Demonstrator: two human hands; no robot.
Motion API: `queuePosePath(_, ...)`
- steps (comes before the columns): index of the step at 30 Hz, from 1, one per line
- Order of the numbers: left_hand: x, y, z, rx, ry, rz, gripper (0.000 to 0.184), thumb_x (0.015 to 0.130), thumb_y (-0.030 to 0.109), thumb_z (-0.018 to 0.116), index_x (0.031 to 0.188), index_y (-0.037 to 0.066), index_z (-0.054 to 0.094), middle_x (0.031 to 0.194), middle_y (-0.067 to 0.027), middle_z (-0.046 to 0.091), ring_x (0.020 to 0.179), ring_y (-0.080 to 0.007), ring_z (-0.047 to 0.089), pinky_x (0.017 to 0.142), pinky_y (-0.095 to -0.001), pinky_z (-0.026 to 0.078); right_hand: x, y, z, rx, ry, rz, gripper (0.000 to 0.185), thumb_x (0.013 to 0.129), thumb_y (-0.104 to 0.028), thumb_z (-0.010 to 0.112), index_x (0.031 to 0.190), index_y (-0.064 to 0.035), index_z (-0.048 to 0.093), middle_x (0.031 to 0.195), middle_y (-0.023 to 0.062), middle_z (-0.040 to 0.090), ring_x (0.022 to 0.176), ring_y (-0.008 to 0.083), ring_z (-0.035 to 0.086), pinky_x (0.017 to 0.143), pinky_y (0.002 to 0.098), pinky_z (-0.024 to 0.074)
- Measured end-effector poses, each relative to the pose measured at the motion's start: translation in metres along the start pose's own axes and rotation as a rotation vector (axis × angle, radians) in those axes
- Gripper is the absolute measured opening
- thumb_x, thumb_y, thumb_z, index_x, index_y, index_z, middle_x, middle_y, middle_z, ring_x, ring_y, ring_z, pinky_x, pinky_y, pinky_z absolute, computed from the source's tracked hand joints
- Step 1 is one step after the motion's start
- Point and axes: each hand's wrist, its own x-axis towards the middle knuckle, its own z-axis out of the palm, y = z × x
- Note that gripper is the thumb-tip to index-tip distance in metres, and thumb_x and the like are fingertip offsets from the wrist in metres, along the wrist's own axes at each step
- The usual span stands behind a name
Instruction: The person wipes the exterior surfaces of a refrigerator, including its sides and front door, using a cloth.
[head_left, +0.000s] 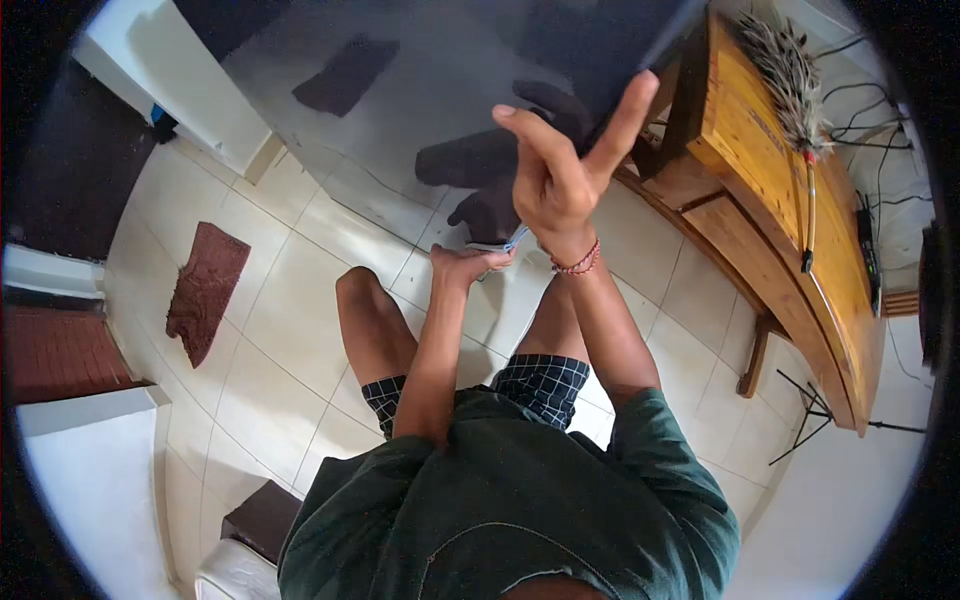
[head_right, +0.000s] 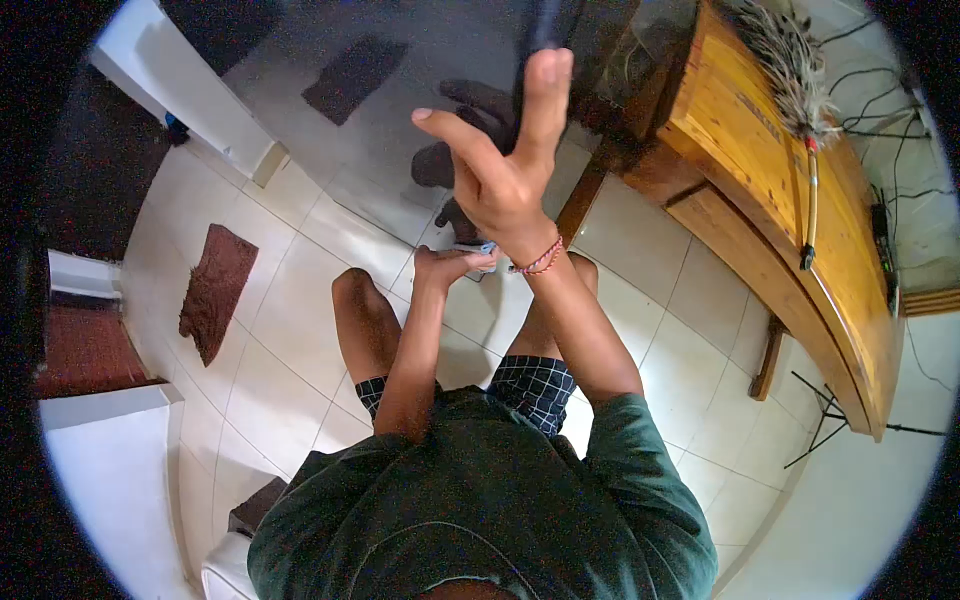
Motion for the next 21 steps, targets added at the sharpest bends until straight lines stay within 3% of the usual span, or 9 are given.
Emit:
queuePosePath(2,0.024,0.024,-0.023,0.048,-0.066,0.009,0.093,0.093,0.078,0.026,0.154,0.008,0.034,0.162,-0.0144,0.031,0.151,-0.0376,0.020,0.120,-0.0620,0.013,-0.001,-0.002,0.002,-0.013,0.025,0.021,0.038,0.075,0.008,0.072,0.101,-0.0182,0.081,0.166,0.0322,0.010,0.154,0.0474,0.018,0.124,0.0472,0.0200)
queuePosePath(5,0.083,0.064,-0.063,0.369,-0.034,0.375,0.094,0.090,0.076,0.034,0.154,0.007,0.035,0.158,-0.0145,0.039,0.146,-0.0354,0.033,0.123,-0.0540,0.019,-0.006,-0.003,0.002,-0.028,0.013,0.069,0.037,0.075,0.007,0.072,0.100,-0.0191,0.082,0.165,0.0351,0.007,0.154,0.0492,0.015,0.124,0.0471,0.0185)
queuePosePath(7,0.063,0.035,-0.041,0.209,0.086,0.374,0.097,0.086,0.077,0.038,0.154,0.009,0.037,0.158,-0.0142,0.041,0.146,-0.0327,0.035,0.124,-0.0479,0.021,-0.006,-0.004,-0.001,-0.059,-0.022,0.100,0.037,0.074,0.006,0.073,0.100,-0.0192,0.082,0.165,0.0352,0.005,0.154,0.0488,0.014,0.124,0.0473,0.0174)
queuePosePath(10,0.113,0.095,-0.080,0.197,-0.022,0.263,0.100,0.086,0.080,0.033,0.159,0.013,0.031,0.162,-0.0100,0.037,0.150,-0.0327,0.030,0.124,-0.0543,0.016,-0.008,-0.001,0.000,-0.026,-0.010,0.141,0.035,0.077,0.008,0.072,0.096,-0.0196,0.081,0.166,0.0351,0.003,0.155,0.0479,0.013,0.124,0.0435,0.0168)
queuePosePath(14,0.124,0.109,-0.098,1.848,0.394,0.432,0.096,0.088,0.078,0.031,0.162,0.017,0.026,0.166,-0.0069,0.031,0.154,-0.0289,0.023,0.123,-0.0592,0.009,-0.015,-0.004,0.003,-0.030,-0.010,0.155,0.034,0.077,0.008,0.072,0.096,-0.0186,0.081,0.166,0.0351,0.003,0.155,0.0475,0.014,0.124,0.0433,0.0175)
queuePosePath(16,0.135,0.121,-0.109,2.115,0.479,0.492,0.091,0.088,0.078,0.032,0.157,0.017,0.030,0.161,-0.0075,0.034,0.149,-0.0294,0.027,0.120,-0.0589,0.013,-0.017,-0.004,0.002,-0.028,-0.011,0.160,0.034,0.077,0.009,0.071,0.096,-0.0181,0.080,0.166,0.0351,0.004,0.155,0.0473,0.014,0.124,0.0432,0.0179)
queuePosePath(18,0.150,0.133,-0.122,1.564,0.365,0.552,0.088,0.089,0.077,0.032,0.152,0.016,0.034,0.155,-0.0081,0.038,0.144,-0.0298,0.031,0.116,-0.0586,0.018,-0.019,-0.003,0.002,-0.031,-0.014,0.162,0.034,0.077,0.009,0.071,0.095,-0.0177,0.080,0.165,0.0352,0.004,0.155,0.0471,0.014,0.124,0.0431,0.0183)
queuePosePath(20,0.165,0.142,-0.133,0.678,0.153,0.517,0.084,0.089,0.076,0.033,0.147,0.016,0.038,0.150,-0.0087,0.042,0.139,-0.0303,0.035,0.113,-0.0583,0.022,-0.020,-0.002,0.002,-0.028,-0.017,0.161,0.033,0.077,0.009,0.071,0.095,-0.0172,0.080,0.165,0.0352,0.005,0.155,0.0469,0.015,0.124,0.0430,0.0187)
queuePosePath(21,0.169,0.144,-0.135,0.522,0.122,0.512,0.082,0.089,0.075,0.033,0.145,0.015,0.040,0.147,-0.0090,0.044,0.137,-0.0305,0.037,0.111,-0.0581,0.024,-0.021,-0.002,0.002,-0.027,-0.018,0.159,0.033,0.077,0.009,0.071,0.095,-0.0170,0.080,0.165,0.0352,0.005,0.155,0.0468,0.015,0.124,0.0429,0.0188)
